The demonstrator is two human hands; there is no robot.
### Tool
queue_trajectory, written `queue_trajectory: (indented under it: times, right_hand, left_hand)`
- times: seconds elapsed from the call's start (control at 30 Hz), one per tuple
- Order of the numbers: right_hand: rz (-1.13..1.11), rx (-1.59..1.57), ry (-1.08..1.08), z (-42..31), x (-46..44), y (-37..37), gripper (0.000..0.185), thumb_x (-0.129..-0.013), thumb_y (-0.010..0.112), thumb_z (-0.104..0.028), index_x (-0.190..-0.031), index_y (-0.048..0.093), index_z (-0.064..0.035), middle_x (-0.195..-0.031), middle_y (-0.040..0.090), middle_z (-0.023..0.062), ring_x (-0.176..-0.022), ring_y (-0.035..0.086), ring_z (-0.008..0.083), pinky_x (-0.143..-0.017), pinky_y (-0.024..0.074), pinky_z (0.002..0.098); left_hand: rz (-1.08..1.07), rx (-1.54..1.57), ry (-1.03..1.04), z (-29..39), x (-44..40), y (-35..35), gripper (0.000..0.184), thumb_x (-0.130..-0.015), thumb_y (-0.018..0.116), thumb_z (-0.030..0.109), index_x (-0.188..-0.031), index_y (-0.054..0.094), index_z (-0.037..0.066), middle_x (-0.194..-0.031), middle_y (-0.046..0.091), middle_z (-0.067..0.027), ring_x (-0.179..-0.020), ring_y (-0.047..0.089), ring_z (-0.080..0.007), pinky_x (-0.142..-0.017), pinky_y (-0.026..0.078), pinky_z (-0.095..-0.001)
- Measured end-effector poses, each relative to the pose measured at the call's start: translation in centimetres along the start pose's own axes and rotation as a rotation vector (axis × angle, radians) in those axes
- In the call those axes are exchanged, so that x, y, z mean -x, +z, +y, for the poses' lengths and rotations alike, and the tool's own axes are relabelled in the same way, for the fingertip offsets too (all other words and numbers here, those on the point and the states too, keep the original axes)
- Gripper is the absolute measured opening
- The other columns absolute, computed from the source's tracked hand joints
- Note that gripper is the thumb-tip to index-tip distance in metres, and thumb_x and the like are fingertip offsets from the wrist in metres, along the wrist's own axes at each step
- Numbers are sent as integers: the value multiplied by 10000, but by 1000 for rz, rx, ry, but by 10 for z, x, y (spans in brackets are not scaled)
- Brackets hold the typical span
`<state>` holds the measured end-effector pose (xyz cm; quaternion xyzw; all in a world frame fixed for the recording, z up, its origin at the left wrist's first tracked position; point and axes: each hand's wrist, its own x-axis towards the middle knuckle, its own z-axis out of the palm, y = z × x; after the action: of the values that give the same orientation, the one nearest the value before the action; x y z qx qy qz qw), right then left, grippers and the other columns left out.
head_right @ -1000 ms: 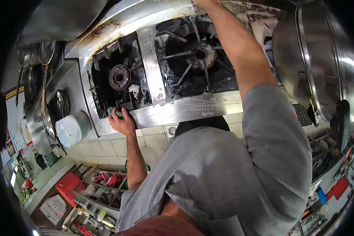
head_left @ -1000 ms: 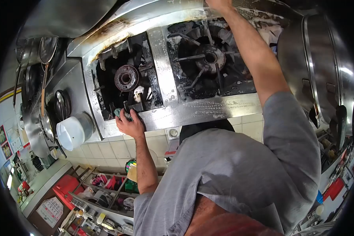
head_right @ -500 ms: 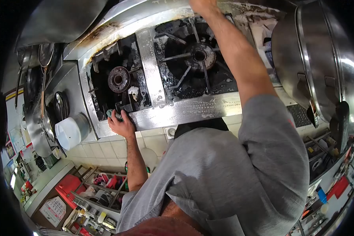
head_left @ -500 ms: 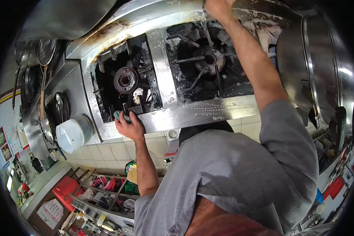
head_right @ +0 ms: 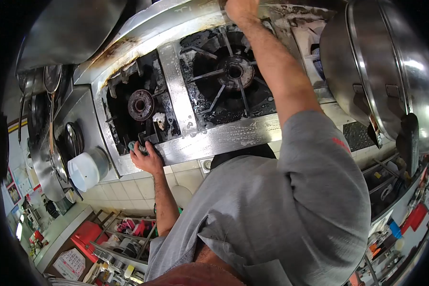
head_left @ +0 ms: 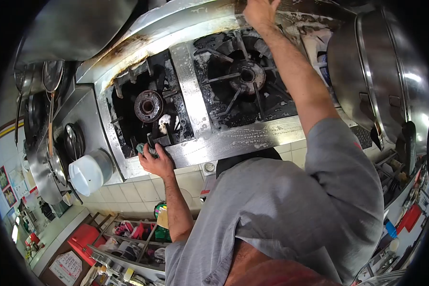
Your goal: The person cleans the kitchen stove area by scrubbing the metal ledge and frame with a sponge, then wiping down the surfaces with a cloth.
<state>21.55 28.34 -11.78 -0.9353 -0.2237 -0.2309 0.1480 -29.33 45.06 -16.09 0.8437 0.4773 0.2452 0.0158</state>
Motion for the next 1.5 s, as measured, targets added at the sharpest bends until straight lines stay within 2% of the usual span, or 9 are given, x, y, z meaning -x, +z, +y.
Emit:
queue_trajectory:
  times: [0.27, 0.3, 0.43, 0.53, 0.67, 0.87, 1.07, 1.2, 1.5]
  right_hand:
    - [-29, 97, 232, 88, -13, -12, 591, -845, 424, -10, -1419, 300, -80, -1493, 249, 119, -1397, 176, 264, -1102, 28, 586]
    - [-377, 79, 232, 10, -12, -91, 538, -862, 384, -25, -1395, 336, -74, -1483, 272, 119, -1385, 205, 270, -1093, 57, 600]
    - [228, -30, -169, 2, 8, 8, 408, -891, 355, -76, -1291, 434, -63, -1363, 425, 114, -1300, 343, 278, -1070, 119, 618]
    - [-267, -2, 129, 63, -17, -54, 501, -890, 395, -92, -1388, 340, -74, -1465, 301, 117, -1372, 229, 264, -1093, 47, 606]
    - [-48, 178, 272, 97, -14, -18, 535, -875, 421, -120, -1398, 321, -77, -1493, 241, 118, -1379, 193, 296, -1088, 65, 604]
    - [-67, 112, -232, 31, 10, -22, 504, -881, 383, -73, -1383, 340, -72, -1478, 274, 98, -1379, 202, 280, -1094, 95, 586]
    - [-89, 46, 305, 78, -1, -47, 676, -825, 499, 7, -1442, 245, -101, -1512, 204, 89, -1402, 126, 275, -1103, 27, 579]
    - [166, 4, -168, 2, 15, 3, 569, -773, 487, 27, -1331, 412, -54, -1406, 371, 140, -1298, 308, 318, -1050, 197, 564]
    - [-34, -264, -311, 0, -24, -22, 407, -783, 425, 53, -1171, 539, 9, -1263, 515, 170, -1199, 424, 353, -1018, 322, 441]
  left_hand:
    - [-16, 16, -28, -2, 2, -5, 399, -834, 638, 370, -1147, 585, 127, -1227, 470, -263, -1136, 442, -411, -950, 341, -502]
    - [-4, 22, -20, -2, 0, -3, 400, -834, 641, 364, -1149, 585, 125, -1225, 472, -261, -1137, 442, -411, -948, 344, -501]
    - [-12, -8, 32, -6, 0, -3, 410, -832, 646, 362, -1151, 582, 113, -1221, 475, -261, -1143, 443, -407, -947, 343, -505]
    - [4, 28, 16, -1, -1, -5, 415, -830, 646, 369, -1149, 582, 111, -1220, 476, -258, -1143, 443, -405, -952, 339, -509]
    - [-5, 2, -18, -3, 2, -4, 408, -832, 643, 372, -1143, 585, 116, -1220, 479, -249, -1140, 444, -405, -954, 337, -511]
    - [-11, -2, 15, -6, 1, -6, 413, -833, 634, 386, -1143, 586, 117, -1221, 477, -256, -1139, 444, -407, -953, 338, -512]
    - [-16, -13, -17, -5, 2, -4, 414, -831, 637, 378, -1147, 584, 116, -1224, 475, -265, -1144, 442, -410, -956, 337, -506]
    - [-2, -13, -1, -4, 1, -1, 416, -830, 635, 384, -1146, 585, 118, -1231, 470, -267, -1142, 443, -411, -958, 335, -504]
    - [0, 4, 1, -4, 1, -2, 408, -831, 637, 379, -1142, 585, 120, -1213, 478, -254, -1133, 444, -404, -954, 336, -503]
